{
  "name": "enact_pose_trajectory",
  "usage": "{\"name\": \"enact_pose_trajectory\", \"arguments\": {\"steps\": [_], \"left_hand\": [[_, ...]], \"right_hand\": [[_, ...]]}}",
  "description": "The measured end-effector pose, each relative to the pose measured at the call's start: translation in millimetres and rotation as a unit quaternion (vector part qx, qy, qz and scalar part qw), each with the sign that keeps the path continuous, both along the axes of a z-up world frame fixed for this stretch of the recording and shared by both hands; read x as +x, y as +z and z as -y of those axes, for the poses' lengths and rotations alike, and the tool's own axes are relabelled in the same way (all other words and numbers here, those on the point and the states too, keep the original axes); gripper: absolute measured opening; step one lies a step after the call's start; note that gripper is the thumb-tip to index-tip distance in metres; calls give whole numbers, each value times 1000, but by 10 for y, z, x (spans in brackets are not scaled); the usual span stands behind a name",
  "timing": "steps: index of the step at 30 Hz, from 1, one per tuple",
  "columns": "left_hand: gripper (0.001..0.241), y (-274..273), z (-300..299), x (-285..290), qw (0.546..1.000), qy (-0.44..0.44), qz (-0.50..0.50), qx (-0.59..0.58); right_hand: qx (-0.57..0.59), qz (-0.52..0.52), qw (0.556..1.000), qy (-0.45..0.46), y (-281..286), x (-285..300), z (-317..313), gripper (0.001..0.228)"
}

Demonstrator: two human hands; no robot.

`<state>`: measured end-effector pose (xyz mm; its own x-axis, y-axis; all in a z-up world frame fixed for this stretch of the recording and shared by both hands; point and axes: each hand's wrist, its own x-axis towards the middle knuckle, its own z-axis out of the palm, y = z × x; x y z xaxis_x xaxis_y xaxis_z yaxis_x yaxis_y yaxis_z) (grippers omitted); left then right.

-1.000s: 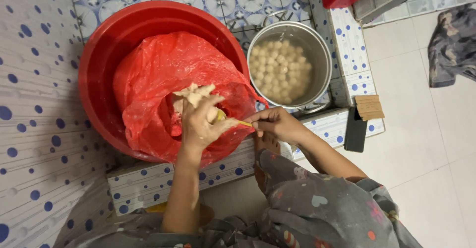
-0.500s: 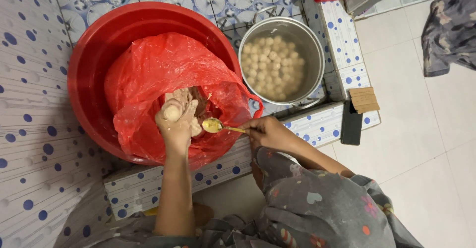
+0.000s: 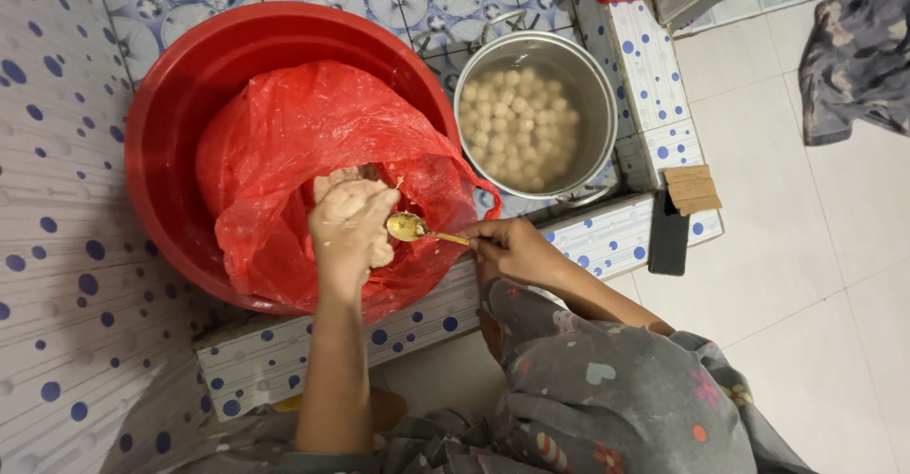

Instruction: Manually forming meatballs by scooping paste from a bag into a pot of water using a spoon.

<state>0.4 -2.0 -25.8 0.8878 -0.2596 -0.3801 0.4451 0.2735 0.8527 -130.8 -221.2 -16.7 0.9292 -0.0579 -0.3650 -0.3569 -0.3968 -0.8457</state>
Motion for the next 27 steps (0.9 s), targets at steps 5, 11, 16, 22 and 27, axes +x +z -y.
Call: {"name": "enact_pose_trajectory", "arguments": {"steps": [5,11,16,22,27], "left_hand": [[25,-132,46,-31,989,58,103,92],[29,72,9,-20,979,24,199,38],[19,-232,10,37,975,-19,166,-144],[30,462,-38,-53,978,-8,194,80],[18,-85,15,-15,982,6,167,86]], "right_hand": [[0,-5,1000,-3,81,4,-14,25],[14,-20,1000,-19,93,1,-18,25],[20,-31,999,-27,124,8,-18,26],[16,-16,999,-25,39,-11,-1,24],[5,-4,1000,-17,107,16,-6,25]]}}
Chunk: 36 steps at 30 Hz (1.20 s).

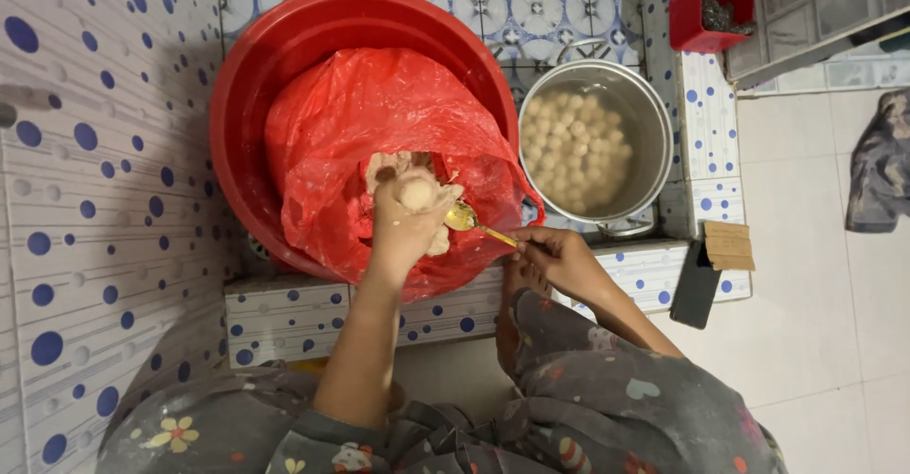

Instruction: Manually forming meatballs by scooping paste from a bag into a pot of water using a spoon.

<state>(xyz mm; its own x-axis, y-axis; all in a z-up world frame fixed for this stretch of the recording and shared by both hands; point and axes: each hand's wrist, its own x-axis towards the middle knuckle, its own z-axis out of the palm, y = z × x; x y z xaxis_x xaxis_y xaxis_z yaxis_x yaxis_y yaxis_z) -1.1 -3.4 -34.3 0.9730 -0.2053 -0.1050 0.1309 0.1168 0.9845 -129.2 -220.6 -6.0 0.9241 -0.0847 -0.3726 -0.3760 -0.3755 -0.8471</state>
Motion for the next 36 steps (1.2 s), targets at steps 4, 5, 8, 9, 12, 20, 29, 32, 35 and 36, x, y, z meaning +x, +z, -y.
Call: {"name": "enact_pose_trajectory", "arguments": {"steps": [4,5,8,9,12,20,29,32,35,36], "left_hand": [[35,44,-17,-57,1000,-11,-27,-10],[28,203,1,-37,998,-27,15,-55],[19,-77,68,95,988,-58,-2,-145],[17,-299,83,145,977,-75,-61,-189],[18,226,27,-2,986,-42,-99,-129],[39,239,-2,-29,998,-46,-9,-53],[22,152,48,88,989,8,-145,-33],[15,-96,84,116,981,18,-193,13],[10,-364,145,94,976,21,-158,145],[12,-453,170,97,970,22,-120,213]], "right_hand": [[-1,6,1000,6,48,23,-1,25],[-6,10,1000,-7,88,29,0,26],[-27,56,997,-44,198,64,21,24],[-42,98,992,-71,229,74,25,22],[-91,158,979,-85,432,185,-11,23],[-287,329,899,36,844,327,-247,29],[-391,380,831,114,1062,382,-536,24],[-310,325,886,114,1019,379,-557,28],[-152,210,963,73,854,364,-481,28],[-67,153,985,40,778,368,-440,25]]}}
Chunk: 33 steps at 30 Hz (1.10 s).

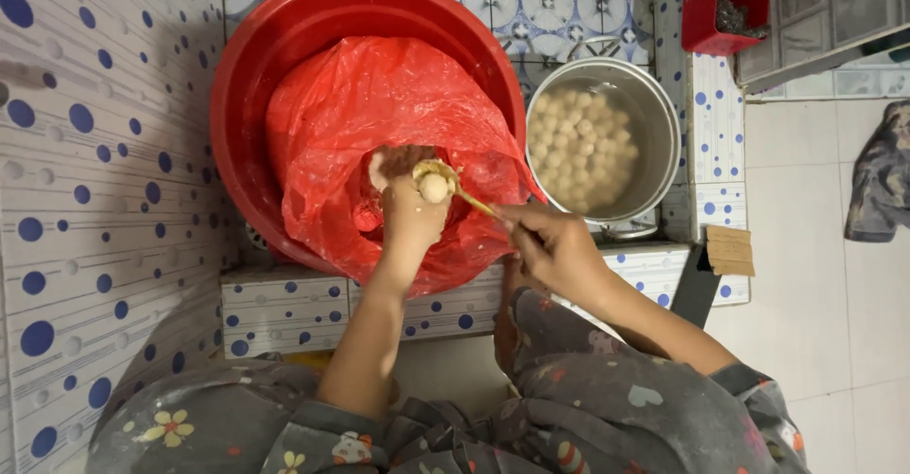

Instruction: Manually forming meatballs by scooping paste from a bag into a pot of water using a spoon.

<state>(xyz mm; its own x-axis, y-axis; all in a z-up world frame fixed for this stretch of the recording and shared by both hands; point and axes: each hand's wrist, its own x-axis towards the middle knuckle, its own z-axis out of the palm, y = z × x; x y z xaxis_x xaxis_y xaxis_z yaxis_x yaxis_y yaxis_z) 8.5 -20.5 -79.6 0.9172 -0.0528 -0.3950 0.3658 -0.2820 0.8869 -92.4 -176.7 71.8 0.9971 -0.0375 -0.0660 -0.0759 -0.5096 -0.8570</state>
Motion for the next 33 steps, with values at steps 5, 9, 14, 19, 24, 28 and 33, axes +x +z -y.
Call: {"name": "enact_pose_trajectory", "arguments": {"steps": [5,9,14,19,24,28,33], "left_hand": [[24,-103,-108,-47,970,-120,102,184],[9,-77,-132,-16,980,-83,122,131],[21,-64,-166,-57,951,-75,294,57],[16,-301,-117,42,999,-23,39,24],[20,-138,-111,49,1000,-5,5,-12],[33,105,-163,-31,984,-78,160,11],[24,102,-143,92,994,30,-32,-100]], "right_hand": [[230,-140,959,-85,-427,-86,244,24],[173,-85,962,-191,-600,-140,544,16],[-34,-51,967,-247,-1215,-183,1168,20],[-135,-39,959,-248,-2004,-165,1568,26],[-171,-30,955,-242,-2023,-102,1518,25],[-130,-42,956,-260,-1954,-64,1534,23],[46,43,948,-313,-1568,-32,1268,24]]}}
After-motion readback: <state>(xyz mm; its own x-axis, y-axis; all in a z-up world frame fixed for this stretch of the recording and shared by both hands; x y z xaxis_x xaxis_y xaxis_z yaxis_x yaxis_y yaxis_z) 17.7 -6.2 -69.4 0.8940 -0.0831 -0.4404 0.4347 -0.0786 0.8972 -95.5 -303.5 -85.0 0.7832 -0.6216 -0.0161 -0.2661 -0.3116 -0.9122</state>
